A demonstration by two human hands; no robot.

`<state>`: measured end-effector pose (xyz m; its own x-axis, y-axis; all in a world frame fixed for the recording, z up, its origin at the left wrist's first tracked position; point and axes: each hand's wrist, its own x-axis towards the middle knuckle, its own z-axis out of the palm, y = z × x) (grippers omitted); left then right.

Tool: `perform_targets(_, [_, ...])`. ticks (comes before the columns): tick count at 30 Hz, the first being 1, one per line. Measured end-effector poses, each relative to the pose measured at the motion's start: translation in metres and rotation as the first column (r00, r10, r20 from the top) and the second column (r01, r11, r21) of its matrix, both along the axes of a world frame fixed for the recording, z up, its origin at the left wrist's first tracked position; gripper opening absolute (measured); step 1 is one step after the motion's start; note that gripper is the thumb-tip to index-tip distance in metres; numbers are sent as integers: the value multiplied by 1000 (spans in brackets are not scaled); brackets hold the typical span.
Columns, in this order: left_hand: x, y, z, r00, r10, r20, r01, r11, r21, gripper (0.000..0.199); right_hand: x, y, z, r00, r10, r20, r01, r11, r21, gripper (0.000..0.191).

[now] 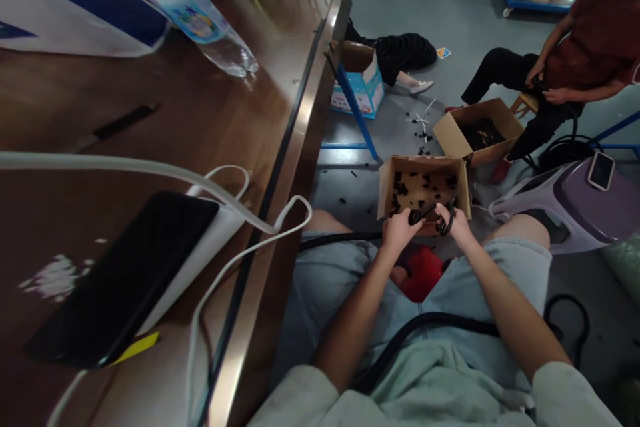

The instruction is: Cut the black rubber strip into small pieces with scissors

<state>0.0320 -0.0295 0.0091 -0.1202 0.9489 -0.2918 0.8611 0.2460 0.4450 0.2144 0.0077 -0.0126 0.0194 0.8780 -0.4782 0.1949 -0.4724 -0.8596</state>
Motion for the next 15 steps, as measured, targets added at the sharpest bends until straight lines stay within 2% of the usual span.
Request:
perform_targets(4, [0, 1, -1, 999, -48, 13, 48, 999, 0, 33, 0, 2, 6, 999, 10, -37, -12, 998, -62, 52])
perform_targets(8, [-1, 0, -8, 998, -33, 54, 30, 998, 49, 35, 3, 1, 7, 994, 86, -67, -89, 995, -44, 41])
perform_targets(12, [-3, 1, -23, 973, 59, 225, -89, 988, 125, 40, 1, -4, 7, 983, 114, -142, -127, 989, -80, 37])
perform_targets(15, [-4, 3, -31, 912, 90, 399, -153, 980, 127, 37, -4, -8, 6, 967, 94, -235, -120, 988, -96, 39])
